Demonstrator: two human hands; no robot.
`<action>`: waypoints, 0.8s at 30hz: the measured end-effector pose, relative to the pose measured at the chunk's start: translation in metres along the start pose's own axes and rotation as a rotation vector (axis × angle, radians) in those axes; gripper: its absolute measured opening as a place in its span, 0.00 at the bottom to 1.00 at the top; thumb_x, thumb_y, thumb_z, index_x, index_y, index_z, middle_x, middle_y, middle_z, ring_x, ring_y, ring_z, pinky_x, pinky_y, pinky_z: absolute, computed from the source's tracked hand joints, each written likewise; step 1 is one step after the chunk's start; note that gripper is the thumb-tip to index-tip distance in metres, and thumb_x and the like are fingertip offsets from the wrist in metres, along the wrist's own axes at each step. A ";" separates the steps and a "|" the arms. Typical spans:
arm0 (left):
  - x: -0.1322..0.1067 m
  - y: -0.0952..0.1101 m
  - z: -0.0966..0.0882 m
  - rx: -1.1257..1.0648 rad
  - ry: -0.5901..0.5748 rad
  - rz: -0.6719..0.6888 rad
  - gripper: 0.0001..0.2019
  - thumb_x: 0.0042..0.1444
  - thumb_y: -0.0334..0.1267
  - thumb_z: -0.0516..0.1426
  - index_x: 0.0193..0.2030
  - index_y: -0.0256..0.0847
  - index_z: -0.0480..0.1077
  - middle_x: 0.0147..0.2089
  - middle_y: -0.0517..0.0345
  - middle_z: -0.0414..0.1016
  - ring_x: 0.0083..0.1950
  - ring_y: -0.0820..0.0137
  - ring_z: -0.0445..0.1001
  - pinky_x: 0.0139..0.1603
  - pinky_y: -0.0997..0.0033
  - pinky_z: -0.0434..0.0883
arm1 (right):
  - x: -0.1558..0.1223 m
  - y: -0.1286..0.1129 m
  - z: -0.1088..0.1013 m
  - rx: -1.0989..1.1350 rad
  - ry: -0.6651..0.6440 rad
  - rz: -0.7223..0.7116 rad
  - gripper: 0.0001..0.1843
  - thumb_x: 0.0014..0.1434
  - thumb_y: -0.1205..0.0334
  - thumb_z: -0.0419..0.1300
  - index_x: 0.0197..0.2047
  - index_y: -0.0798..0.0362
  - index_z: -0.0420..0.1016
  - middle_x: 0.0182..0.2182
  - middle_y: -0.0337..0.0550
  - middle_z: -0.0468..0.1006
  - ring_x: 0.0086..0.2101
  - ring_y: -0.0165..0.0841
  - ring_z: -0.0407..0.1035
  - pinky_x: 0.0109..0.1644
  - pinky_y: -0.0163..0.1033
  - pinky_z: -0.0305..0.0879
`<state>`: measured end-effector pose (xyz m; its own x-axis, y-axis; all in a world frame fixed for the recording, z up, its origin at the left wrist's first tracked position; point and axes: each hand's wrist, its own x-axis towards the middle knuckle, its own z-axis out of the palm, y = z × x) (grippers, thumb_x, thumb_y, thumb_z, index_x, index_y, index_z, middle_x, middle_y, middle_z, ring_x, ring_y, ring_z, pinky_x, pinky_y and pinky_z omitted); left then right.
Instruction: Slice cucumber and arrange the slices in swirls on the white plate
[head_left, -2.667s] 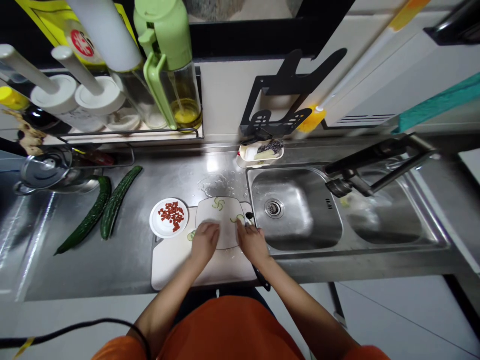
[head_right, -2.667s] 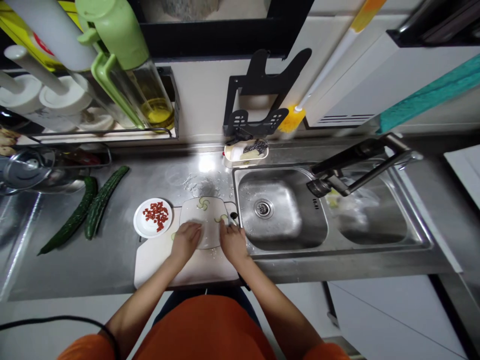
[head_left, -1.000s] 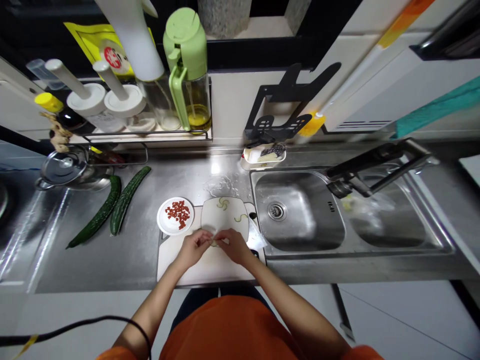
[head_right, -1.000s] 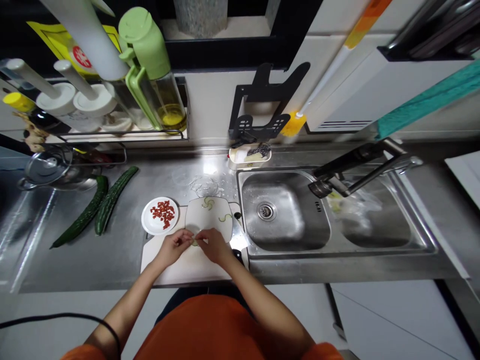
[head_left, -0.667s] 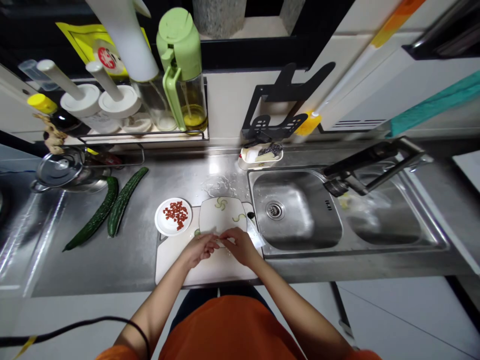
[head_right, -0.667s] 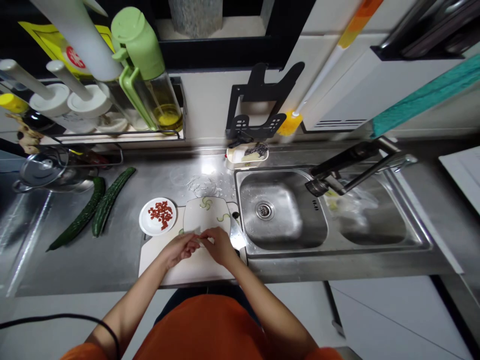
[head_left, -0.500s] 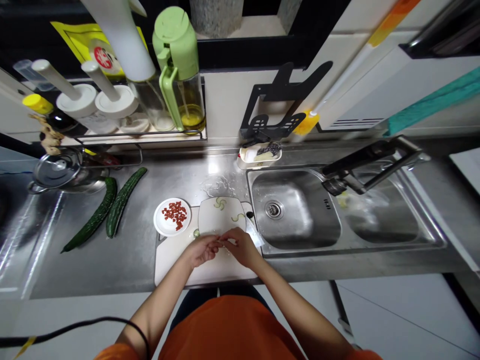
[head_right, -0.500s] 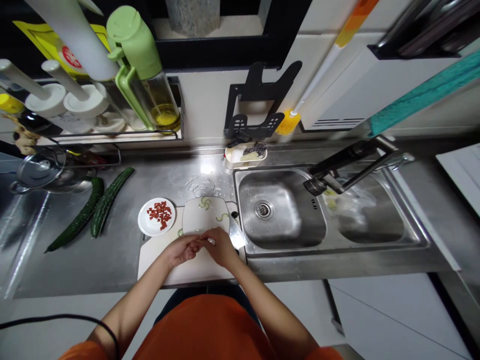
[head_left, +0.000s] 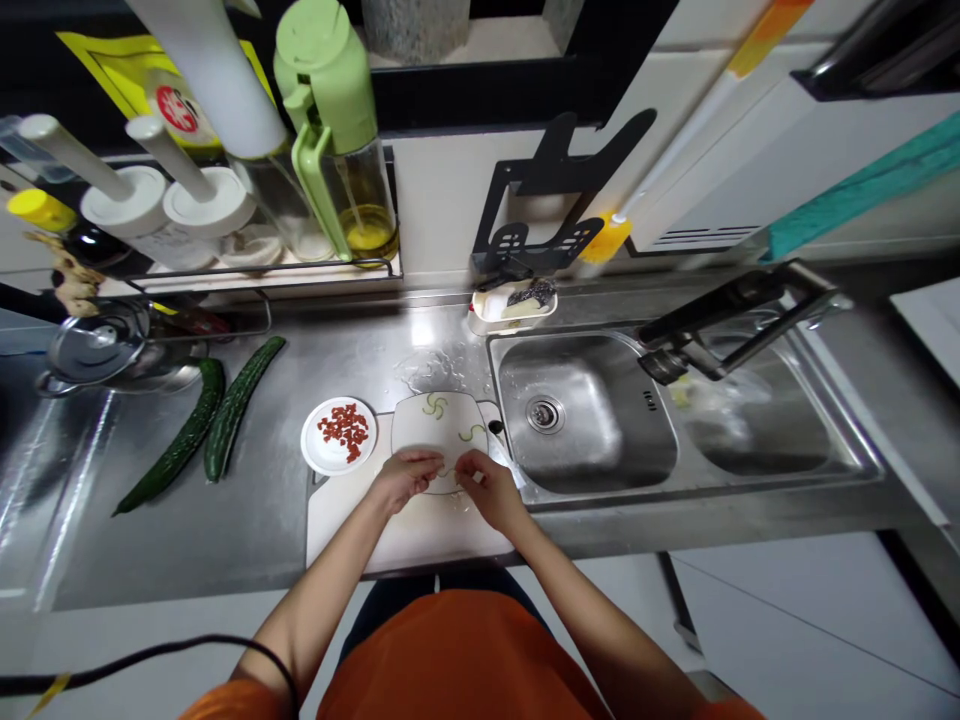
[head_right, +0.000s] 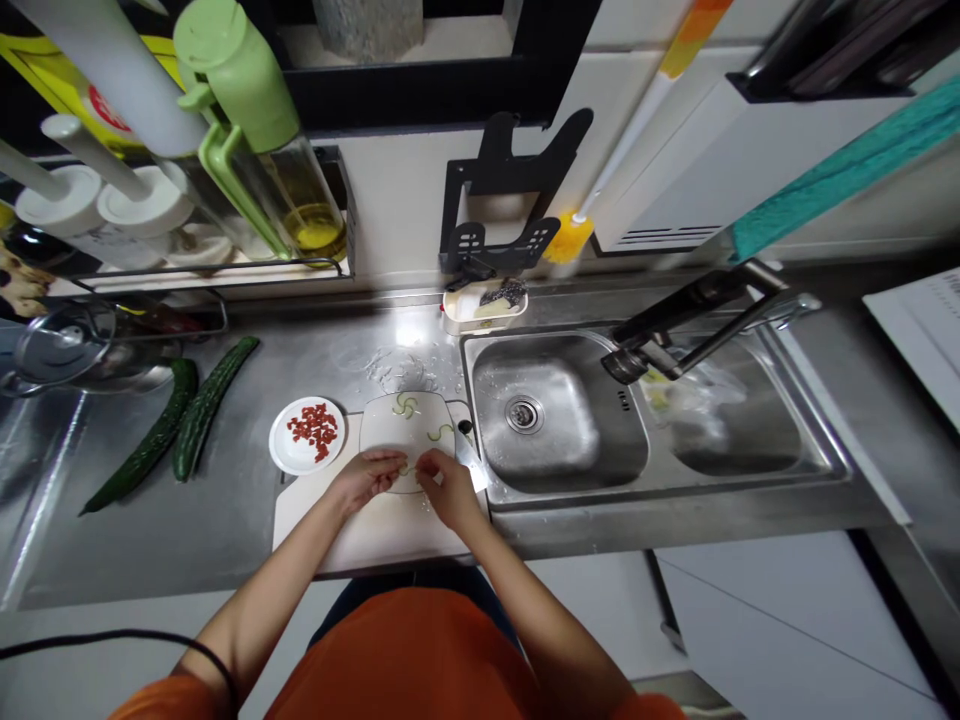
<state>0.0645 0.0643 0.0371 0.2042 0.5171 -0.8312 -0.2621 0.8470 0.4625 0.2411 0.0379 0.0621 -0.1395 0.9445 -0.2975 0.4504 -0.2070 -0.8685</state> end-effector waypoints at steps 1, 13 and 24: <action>0.002 0.002 0.002 0.047 0.018 0.027 0.19 0.32 0.37 0.70 0.34 0.32 0.76 0.27 0.54 0.75 0.24 0.79 0.68 0.23 0.80 0.59 | 0.000 0.001 0.000 0.001 0.009 -0.007 0.07 0.53 0.64 0.53 0.33 0.51 0.72 0.26 0.36 0.73 0.29 0.29 0.67 0.30 0.32 0.60; 0.037 0.012 0.030 0.700 0.123 0.467 0.06 0.45 0.39 0.60 0.29 0.39 0.74 0.25 0.61 0.72 0.27 0.74 0.67 0.29 0.74 0.62 | 0.012 0.032 -0.003 -0.204 0.210 -0.022 0.11 0.55 0.66 0.53 0.36 0.52 0.76 0.30 0.41 0.78 0.32 0.33 0.68 0.39 0.35 0.61; 0.051 0.029 0.056 1.129 0.142 0.693 0.05 0.53 0.33 0.55 0.31 0.41 0.74 0.31 0.60 0.75 0.34 0.72 0.70 0.37 0.73 0.63 | 0.028 0.023 -0.004 -0.599 0.259 0.105 0.10 0.59 0.66 0.54 0.36 0.49 0.77 0.31 0.41 0.77 0.39 0.36 0.62 0.34 0.37 0.46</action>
<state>0.1202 0.1222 0.0256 0.2292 0.9210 -0.3149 0.6631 0.0891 0.7432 0.2512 0.0608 0.0359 0.1149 0.9733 -0.1989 0.8729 -0.1944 -0.4474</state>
